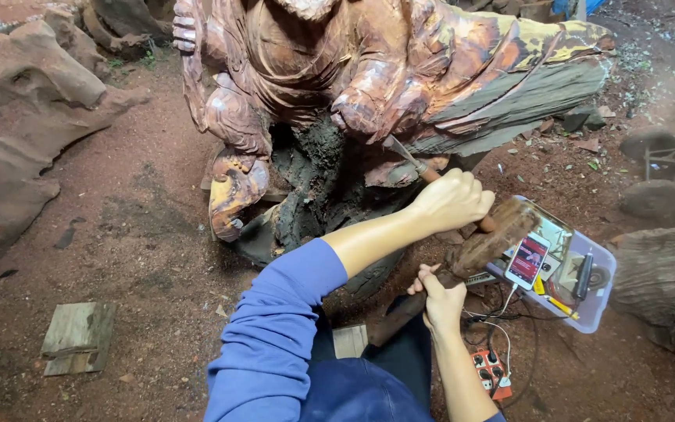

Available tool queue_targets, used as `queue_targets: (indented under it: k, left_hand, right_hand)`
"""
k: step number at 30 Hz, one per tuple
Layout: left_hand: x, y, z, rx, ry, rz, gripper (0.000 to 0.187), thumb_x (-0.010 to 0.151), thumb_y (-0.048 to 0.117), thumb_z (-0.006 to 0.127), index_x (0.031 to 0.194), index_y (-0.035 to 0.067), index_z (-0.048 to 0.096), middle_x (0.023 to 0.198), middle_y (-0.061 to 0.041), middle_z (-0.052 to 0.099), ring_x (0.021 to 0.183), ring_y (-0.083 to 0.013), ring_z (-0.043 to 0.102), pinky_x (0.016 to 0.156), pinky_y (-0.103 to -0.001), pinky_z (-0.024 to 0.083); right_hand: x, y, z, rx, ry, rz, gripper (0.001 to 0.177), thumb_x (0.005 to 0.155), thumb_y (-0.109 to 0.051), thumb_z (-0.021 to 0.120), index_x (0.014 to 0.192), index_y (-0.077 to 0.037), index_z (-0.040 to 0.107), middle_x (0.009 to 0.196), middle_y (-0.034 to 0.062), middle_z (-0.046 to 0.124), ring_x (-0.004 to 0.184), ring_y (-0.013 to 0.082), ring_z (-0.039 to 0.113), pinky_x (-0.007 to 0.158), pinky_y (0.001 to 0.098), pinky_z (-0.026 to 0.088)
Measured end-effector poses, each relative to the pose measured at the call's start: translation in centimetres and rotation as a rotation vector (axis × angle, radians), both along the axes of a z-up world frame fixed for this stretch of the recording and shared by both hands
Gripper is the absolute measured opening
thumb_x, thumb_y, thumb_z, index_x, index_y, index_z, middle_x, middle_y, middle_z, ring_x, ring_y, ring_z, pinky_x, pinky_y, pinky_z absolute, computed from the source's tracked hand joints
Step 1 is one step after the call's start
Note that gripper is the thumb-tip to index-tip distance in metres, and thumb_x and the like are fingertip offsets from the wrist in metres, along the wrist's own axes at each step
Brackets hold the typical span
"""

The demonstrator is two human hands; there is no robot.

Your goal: Carving a large wooden statue using a manual chisel and mallet in a workshop.

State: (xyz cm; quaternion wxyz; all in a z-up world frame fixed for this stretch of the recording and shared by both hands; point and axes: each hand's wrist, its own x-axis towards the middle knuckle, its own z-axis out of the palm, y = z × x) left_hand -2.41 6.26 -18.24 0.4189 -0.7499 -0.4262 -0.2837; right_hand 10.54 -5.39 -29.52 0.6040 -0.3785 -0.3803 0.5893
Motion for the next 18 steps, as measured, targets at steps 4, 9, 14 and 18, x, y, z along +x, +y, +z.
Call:
queue_targets:
  k: [4, 9, 14, 18]
  left_hand:
    - [0.1, -0.5, 0.6, 0.011, -0.017, 0.014, 0.007, 0.076, 0.014, 0.059, 0.07, 0.013, 0.06, 0.058, -0.013, 0.056, 0.054, -0.0325, 0.055, 0.054, -0.048, 0.04]
    - [-0.3, -2.7, 0.6, 0.032, -0.033, -0.071, 0.01, 0.077, 0.014, 0.058, 0.067, 0.013, 0.057, 0.056, -0.014, 0.055, 0.051, -0.0331, 0.055, 0.054, -0.048, 0.041]
    - [1.8, -12.2, 2.7, -0.073, -0.131, -0.06, 0.03, 0.096, 0.024, 0.064, 0.07, 0.015, 0.053, 0.06, -0.005, 0.061, 0.051, -0.0227, 0.059, 0.049, -0.036, 0.042]
    - [2.7, -13.0, 2.4, -0.171, -0.151, -0.198, 0.019, 0.094, 0.009, 0.06, 0.078, 0.013, 0.049, 0.061, -0.004, 0.053, 0.051, -0.0239, 0.057, 0.046, -0.038, 0.041]
  right_hand:
    - [-0.2, -0.2, 0.4, 0.002, 0.028, -0.052, 0.007, 0.088, 0.009, 0.064, 0.093, 0.005, 0.062, 0.055, 0.0118, 0.05, 0.044, 0.0177, 0.054, 0.044, 0.0368, 0.052]
    - [0.1, -0.2, 0.5, 0.002, -0.111, 0.075, 0.011, 0.083, 0.012, 0.067, 0.087, 0.006, 0.059, 0.049, 0.0175, 0.046, 0.037, 0.0225, 0.049, 0.037, 0.0413, 0.048]
    - [5.2, 1.4, -4.2, -0.012, -0.684, 0.041, 0.024, 0.078, -0.016, 0.084, 0.08, -0.007, 0.062, 0.071, 0.0055, 0.066, 0.067, 0.0147, 0.054, 0.062, 0.0356, 0.046]
    - [7.7, -1.5, -8.3, -0.077, -0.77, 0.039, 0.029, 0.077, -0.02, 0.082, 0.097, -0.004, 0.07, 0.092, 0.0089, 0.074, 0.088, 0.0193, 0.065, 0.073, 0.0361, 0.051]
